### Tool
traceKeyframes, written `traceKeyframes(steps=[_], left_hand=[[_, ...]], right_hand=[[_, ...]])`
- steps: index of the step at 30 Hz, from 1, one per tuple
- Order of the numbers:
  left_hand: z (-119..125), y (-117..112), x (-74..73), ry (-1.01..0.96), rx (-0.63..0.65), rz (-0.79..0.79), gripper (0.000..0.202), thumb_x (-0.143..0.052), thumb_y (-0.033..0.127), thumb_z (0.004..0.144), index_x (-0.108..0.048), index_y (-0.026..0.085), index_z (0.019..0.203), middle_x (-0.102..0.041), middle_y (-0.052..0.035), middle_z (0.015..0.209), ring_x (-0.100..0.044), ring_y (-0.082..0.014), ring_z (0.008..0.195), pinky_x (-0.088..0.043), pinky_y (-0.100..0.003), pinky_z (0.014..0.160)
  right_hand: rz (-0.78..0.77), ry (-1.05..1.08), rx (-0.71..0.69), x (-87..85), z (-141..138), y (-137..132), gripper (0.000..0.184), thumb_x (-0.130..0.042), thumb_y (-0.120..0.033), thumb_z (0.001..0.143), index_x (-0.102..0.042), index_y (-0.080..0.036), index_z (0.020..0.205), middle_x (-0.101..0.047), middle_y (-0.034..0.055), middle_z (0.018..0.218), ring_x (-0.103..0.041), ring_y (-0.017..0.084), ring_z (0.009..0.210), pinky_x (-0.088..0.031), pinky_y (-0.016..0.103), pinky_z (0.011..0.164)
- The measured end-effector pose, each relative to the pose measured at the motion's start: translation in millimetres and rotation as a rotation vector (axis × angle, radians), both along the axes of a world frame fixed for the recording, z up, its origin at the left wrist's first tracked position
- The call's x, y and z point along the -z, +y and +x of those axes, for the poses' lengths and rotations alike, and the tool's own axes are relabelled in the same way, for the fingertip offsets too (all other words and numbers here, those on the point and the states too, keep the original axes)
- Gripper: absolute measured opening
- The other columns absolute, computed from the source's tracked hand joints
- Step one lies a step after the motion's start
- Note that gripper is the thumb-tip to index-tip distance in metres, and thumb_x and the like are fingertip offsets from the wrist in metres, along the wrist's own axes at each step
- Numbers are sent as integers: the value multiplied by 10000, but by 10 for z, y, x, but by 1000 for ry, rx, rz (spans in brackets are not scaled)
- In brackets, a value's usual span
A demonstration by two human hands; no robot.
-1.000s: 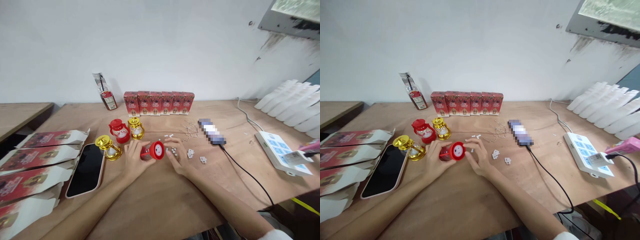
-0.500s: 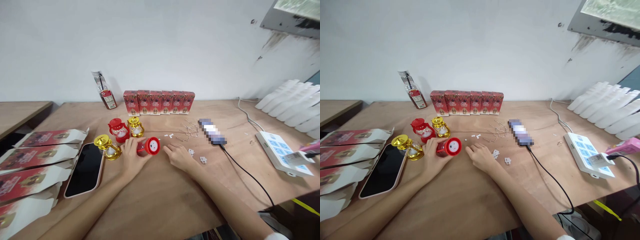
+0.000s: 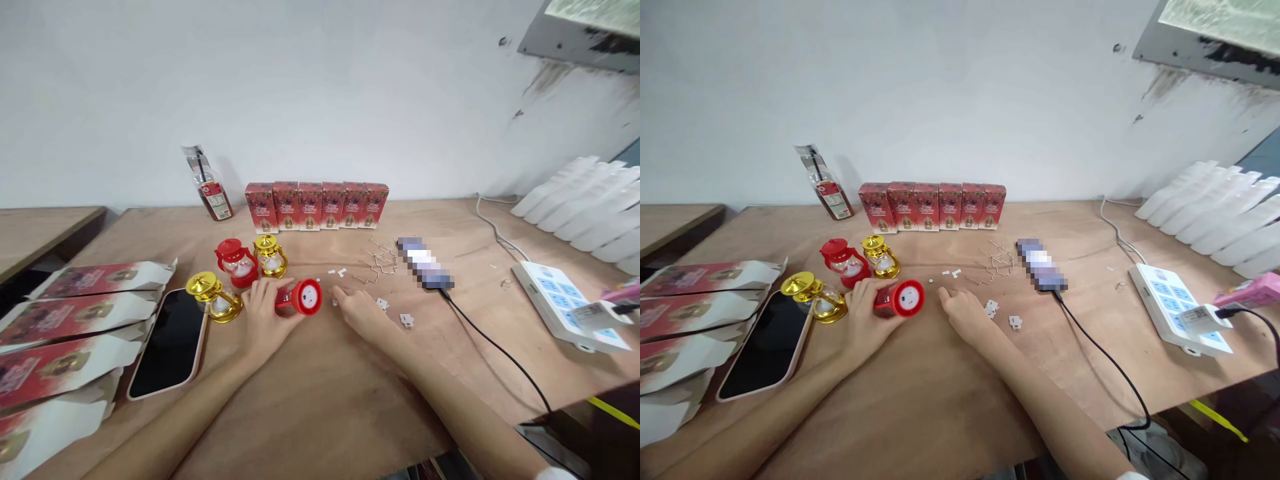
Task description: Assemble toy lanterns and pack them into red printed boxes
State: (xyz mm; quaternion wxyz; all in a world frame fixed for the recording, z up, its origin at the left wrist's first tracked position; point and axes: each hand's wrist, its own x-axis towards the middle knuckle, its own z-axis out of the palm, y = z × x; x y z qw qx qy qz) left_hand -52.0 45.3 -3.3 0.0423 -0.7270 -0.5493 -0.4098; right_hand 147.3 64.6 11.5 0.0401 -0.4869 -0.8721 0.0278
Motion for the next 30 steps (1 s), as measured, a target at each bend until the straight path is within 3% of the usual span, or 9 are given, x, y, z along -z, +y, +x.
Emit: traceKeyframes(steps=[5, 10, 18, 30], left_hand=[[0, 4, 3, 2, 9, 11, 461, -761, 342, 653, -540, 208, 1036, -606, -49, 968, -546, -259, 904, -335, -347, 754], [-2, 1, 9, -1, 8, 11, 439, -737, 371, 679, -540, 207, 1035, -605, -50, 960, -540, -255, 904, -333, -345, 749], [1, 2, 3, 0, 27, 10, 437, -730, 396, 691, -535, 205, 1033, -606, -53, 961, -539, -249, 898, -331, -344, 746], [0, -1, 1, 1, 31, 9, 449, -740, 378, 681, -536, 209, 1043, -608, -49, 961, -547, -247, 892, -331, -346, 751]], right_hand=[[-107, -21, -7, -115, 19, -2, 236, -402, -3, 852, -543, -131, 992, -639, 95, 876, -593, 180, 784, -336, 248, 619], [-69, -104, -59, -113, 29, -4, 138, -429, -62, 888, -540, -131, 933, -618, 81, 790, -583, 177, 734, -309, 248, 577], [13, -193, -200, -134, 38, -4, 214, -412, 18, 839, -556, -135, 877, -623, 82, 751, -570, 176, 763, -350, 250, 615], [-82, -252, -200, -199, 47, -26, 313, -452, 54, 786, -569, -120, 1019, -653, 97, 798, -602, 192, 832, -363, 245, 617]])
